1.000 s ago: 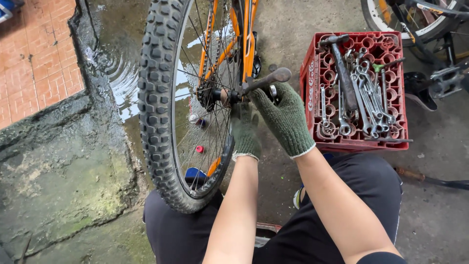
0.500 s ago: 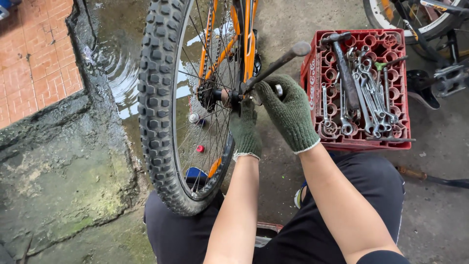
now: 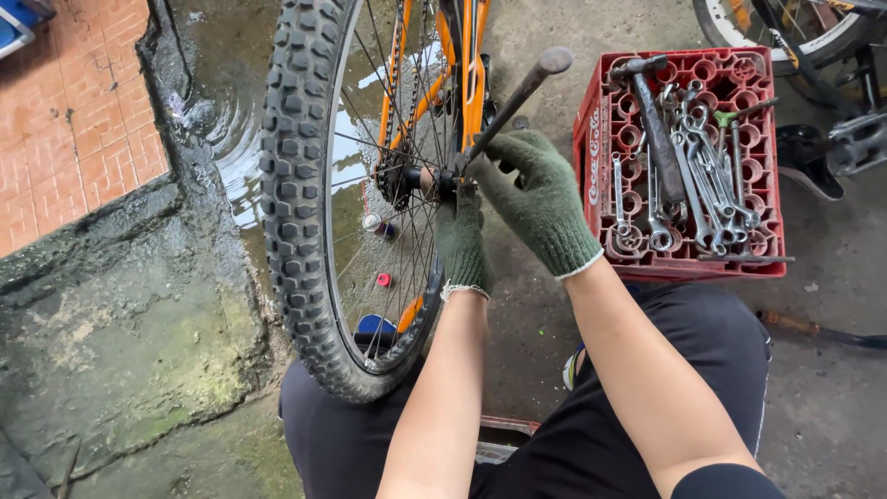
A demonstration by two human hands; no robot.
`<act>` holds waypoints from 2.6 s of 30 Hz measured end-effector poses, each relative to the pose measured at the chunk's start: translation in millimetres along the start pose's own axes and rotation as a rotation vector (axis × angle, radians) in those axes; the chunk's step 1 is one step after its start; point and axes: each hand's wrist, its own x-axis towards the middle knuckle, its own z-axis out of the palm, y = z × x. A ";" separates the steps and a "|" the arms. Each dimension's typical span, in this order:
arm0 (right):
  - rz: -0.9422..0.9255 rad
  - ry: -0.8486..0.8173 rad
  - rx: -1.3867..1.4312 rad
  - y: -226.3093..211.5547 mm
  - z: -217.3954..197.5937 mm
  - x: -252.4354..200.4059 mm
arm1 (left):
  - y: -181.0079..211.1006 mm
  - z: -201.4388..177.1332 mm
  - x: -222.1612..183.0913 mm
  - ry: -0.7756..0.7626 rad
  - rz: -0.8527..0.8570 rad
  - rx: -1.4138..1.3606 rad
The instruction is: Repairing the rear wheel and derailleur assembly of a bicycle using hand tools
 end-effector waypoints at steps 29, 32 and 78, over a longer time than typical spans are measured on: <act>-0.101 -0.103 -0.064 -14.2 -7.5 -19.3 | 83.1 -20.9 -63.5 0.032 1.041 0.457; -0.041 -0.167 0.085 27.8 -8.3 -10.0 | 74.3 -24.4 -52.3 -0.049 1.024 0.380; 0.381 -0.051 0.293 141.8 68.7 -14.6 | 84.7 -16.4 -71.0 -0.121 1.105 0.208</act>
